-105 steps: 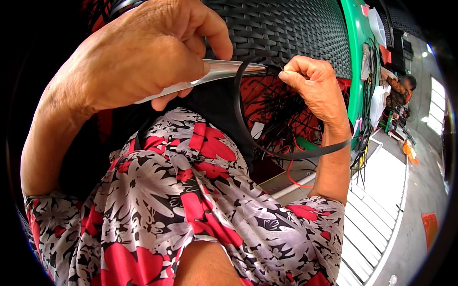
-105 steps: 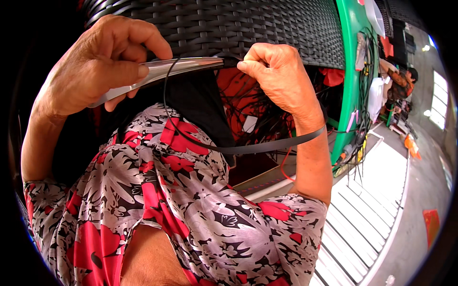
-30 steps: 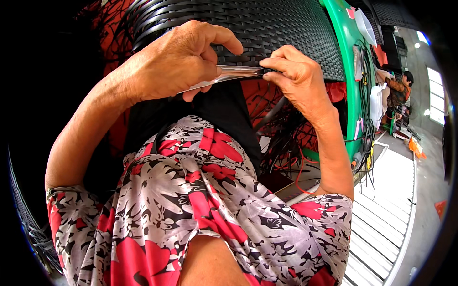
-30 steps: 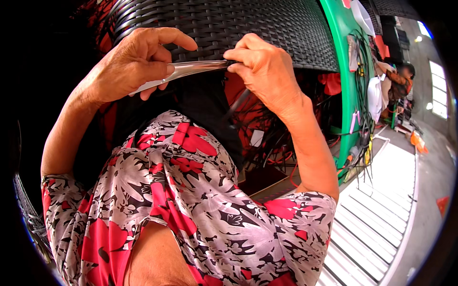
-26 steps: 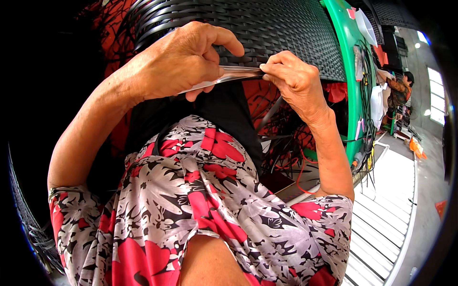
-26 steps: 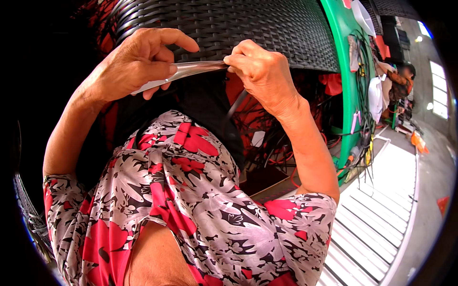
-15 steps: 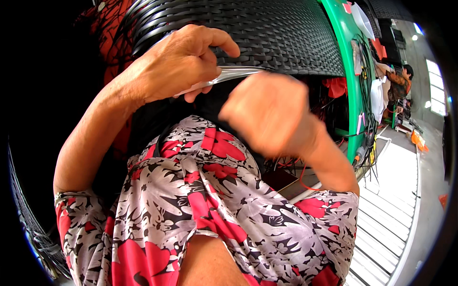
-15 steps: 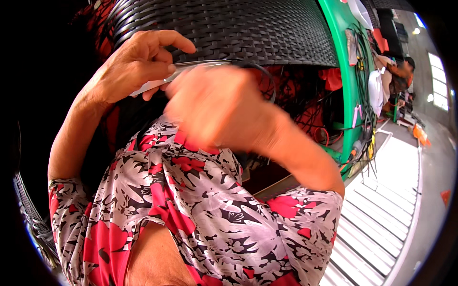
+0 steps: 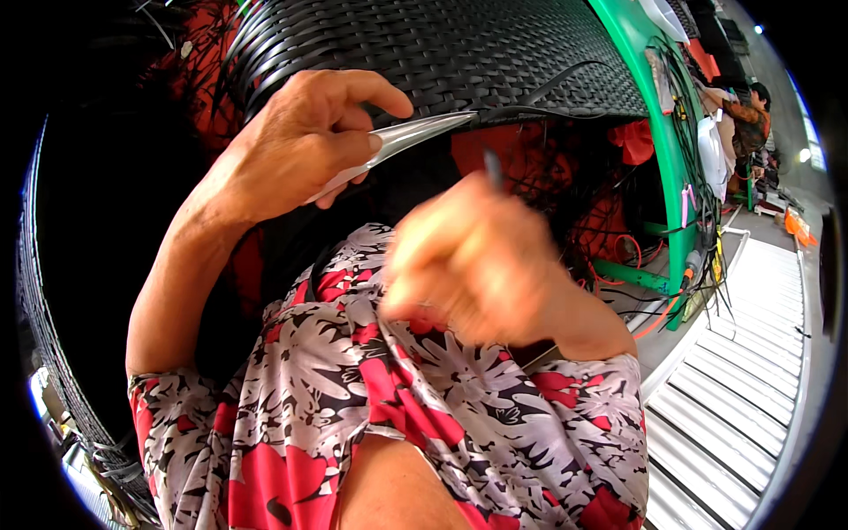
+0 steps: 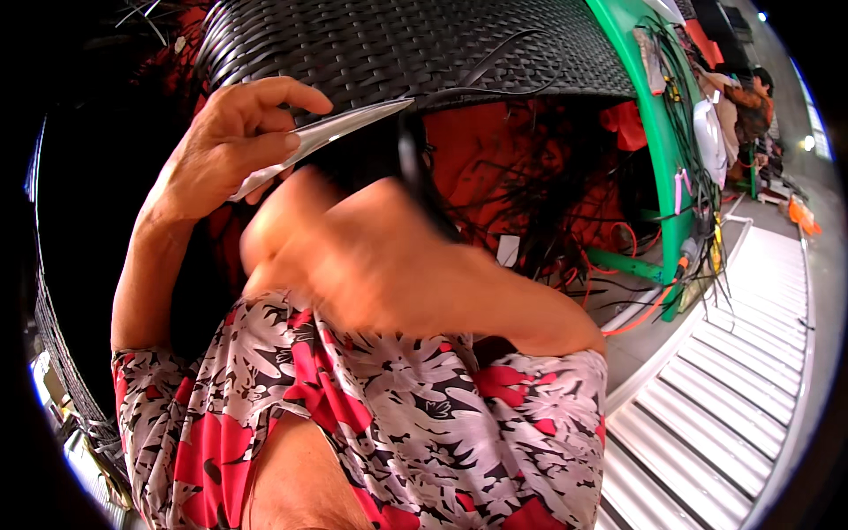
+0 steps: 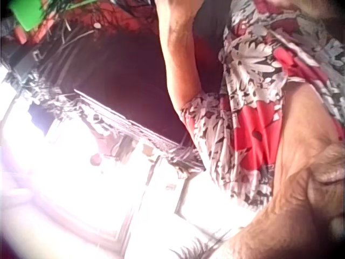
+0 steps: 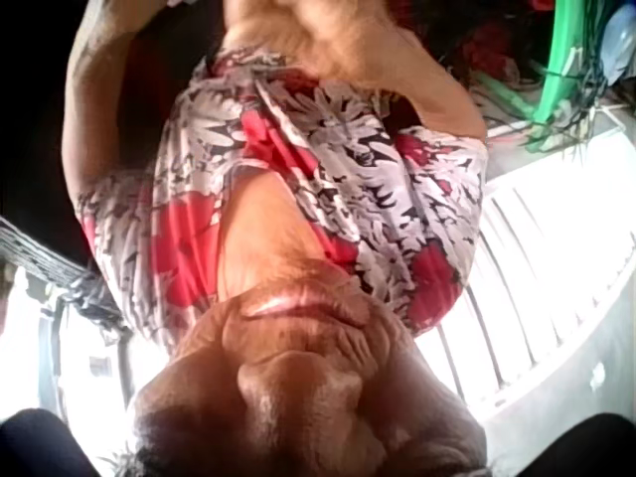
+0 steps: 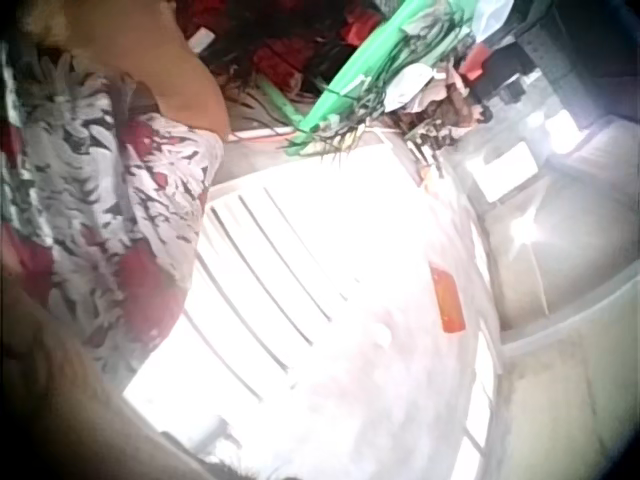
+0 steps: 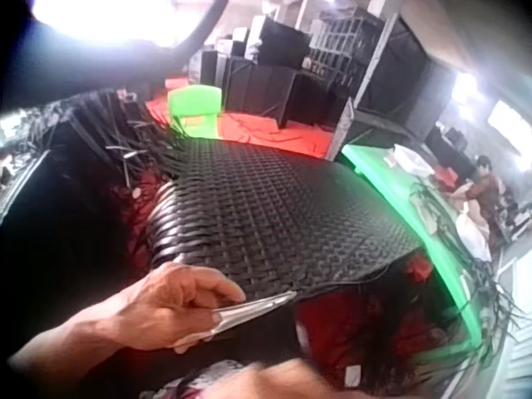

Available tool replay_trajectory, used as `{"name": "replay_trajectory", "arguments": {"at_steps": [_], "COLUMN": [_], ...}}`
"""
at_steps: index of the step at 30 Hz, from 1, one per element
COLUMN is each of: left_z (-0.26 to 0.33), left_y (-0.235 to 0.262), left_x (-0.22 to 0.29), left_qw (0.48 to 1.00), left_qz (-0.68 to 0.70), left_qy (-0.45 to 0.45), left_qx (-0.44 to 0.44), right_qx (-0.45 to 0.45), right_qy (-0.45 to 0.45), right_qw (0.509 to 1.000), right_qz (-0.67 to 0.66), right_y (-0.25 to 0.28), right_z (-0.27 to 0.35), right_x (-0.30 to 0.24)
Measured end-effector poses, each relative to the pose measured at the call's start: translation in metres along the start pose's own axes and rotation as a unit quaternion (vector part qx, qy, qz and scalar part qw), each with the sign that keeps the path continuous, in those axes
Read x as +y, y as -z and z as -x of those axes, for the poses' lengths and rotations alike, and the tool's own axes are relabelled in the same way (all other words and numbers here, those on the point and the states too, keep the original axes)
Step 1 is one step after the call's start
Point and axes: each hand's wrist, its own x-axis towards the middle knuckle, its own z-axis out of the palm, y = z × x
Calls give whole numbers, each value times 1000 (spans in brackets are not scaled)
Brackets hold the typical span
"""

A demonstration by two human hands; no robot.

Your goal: The person weaves black plastic strips into a furniture component, using a flat metal tool to tuck the strips into the frame.

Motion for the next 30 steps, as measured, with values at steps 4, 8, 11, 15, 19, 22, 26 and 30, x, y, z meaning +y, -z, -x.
{"name": "replay_trajectory", "arguments": {"at_steps": [4,8,11,15,19,22,26,30], "left_z": [25,52,59,58,56,58,61,55], "left_y": [10,19,15,4,-5,-11,-16,-22], "left_x": [13,24,26,31,34,37,42,61], "left_qw": [999,994,993,994,990,988,983,976], "left_qz": [-39,6,-18,-30,-42,-49,-68,-108], "left_qy": [8,28,64,81,104,112,123,148], "left_qx": [36,109,101,72,82,94,114,116], "right_qx": [245,248,230,287,300,293,276,280], "right_qy": [-275,-317,-299,-320,-310,-316,-309,-299], "right_qw": [928,912,924,899,897,895,902,901], "right_qz": [51,-83,-57,-80,-97,-112,-125,-141], "right_y": [46,70,65,59,57,56,54,53], "right_z": [22,41,45,45,48,51,55,56], "right_x": [39,67,73,78,86,87,89,91]}}
